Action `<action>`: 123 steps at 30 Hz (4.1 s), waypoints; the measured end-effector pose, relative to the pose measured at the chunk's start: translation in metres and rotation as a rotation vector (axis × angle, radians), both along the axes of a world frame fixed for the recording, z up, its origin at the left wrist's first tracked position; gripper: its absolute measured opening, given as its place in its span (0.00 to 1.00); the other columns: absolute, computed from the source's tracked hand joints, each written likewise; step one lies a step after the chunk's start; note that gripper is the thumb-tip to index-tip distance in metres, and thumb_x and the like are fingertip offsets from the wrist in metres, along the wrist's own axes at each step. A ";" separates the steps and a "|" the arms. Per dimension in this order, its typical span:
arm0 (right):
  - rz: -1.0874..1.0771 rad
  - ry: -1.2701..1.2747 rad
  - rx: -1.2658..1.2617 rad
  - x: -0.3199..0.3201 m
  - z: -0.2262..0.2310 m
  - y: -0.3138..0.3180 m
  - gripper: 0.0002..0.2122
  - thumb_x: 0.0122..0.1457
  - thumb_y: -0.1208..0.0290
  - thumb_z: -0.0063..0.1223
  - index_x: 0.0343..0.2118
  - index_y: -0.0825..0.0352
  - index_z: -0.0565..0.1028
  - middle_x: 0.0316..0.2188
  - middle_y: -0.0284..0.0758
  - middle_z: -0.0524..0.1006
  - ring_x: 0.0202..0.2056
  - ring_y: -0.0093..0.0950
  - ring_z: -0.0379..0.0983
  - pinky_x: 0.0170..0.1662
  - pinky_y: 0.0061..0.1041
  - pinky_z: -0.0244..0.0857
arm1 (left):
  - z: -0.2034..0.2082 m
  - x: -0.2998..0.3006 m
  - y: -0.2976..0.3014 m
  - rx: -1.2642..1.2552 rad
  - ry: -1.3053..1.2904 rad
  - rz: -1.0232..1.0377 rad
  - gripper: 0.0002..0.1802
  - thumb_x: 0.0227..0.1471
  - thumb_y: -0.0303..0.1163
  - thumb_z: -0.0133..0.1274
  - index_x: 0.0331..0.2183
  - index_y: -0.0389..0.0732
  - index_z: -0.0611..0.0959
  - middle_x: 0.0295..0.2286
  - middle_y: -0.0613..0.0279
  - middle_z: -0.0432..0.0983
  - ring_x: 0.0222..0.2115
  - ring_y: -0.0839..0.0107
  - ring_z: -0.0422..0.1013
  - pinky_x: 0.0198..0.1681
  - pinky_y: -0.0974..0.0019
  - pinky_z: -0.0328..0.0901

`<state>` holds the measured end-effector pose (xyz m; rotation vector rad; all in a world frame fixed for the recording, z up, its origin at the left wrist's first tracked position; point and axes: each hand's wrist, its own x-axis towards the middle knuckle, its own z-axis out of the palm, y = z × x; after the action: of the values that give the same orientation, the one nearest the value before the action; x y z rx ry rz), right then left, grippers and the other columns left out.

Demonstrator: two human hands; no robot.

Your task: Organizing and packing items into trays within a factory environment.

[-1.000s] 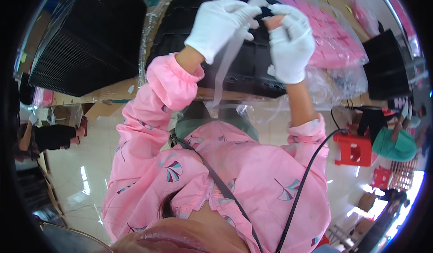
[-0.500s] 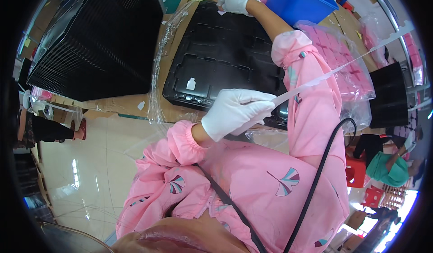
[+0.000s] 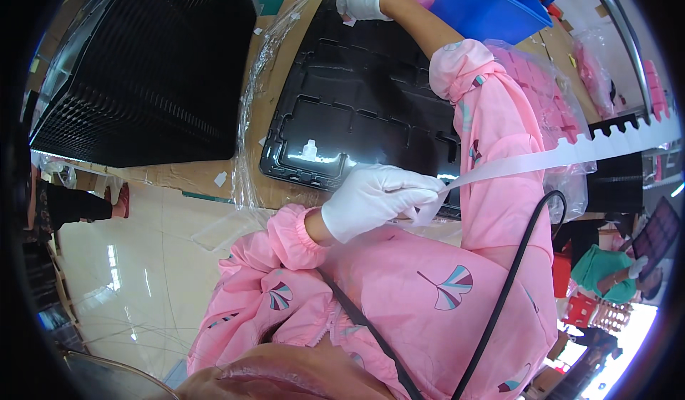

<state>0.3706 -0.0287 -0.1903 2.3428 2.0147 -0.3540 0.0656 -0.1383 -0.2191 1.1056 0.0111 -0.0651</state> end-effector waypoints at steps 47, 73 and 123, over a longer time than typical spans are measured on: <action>-0.217 0.241 0.186 0.000 0.000 -0.017 0.08 0.49 0.78 0.48 0.32 0.69 0.77 0.25 0.34 0.77 0.30 0.25 0.73 0.37 0.23 0.66 | -0.008 -0.002 -0.003 0.201 -0.118 0.019 0.12 0.51 0.30 0.54 0.39 0.38 0.82 0.29 0.61 0.79 0.23 0.78 0.73 0.26 0.75 0.67; -0.441 -0.177 0.278 0.009 -0.028 -0.019 0.30 0.50 0.53 0.55 0.51 0.67 0.65 0.43 0.50 0.73 0.46 0.47 0.68 0.48 0.36 0.63 | 0.001 0.000 -0.006 0.125 0.027 -0.063 0.11 0.51 0.28 0.55 0.38 0.35 0.82 0.27 0.65 0.78 0.26 0.80 0.72 0.30 0.76 0.68; 0.040 -0.285 0.300 -0.229 -0.024 -0.119 0.07 0.51 0.69 0.50 0.23 0.66 0.75 0.24 0.40 0.73 0.27 0.39 0.72 0.31 0.35 0.68 | -0.017 -0.115 0.055 0.105 0.153 0.705 0.16 0.53 0.34 0.53 0.41 0.34 0.79 0.29 0.58 0.79 0.26 0.73 0.76 0.27 0.77 0.66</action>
<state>0.1415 -0.1474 -0.2142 2.3367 2.0878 0.2897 -0.0490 -0.0835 -0.2360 1.1465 0.5434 0.4869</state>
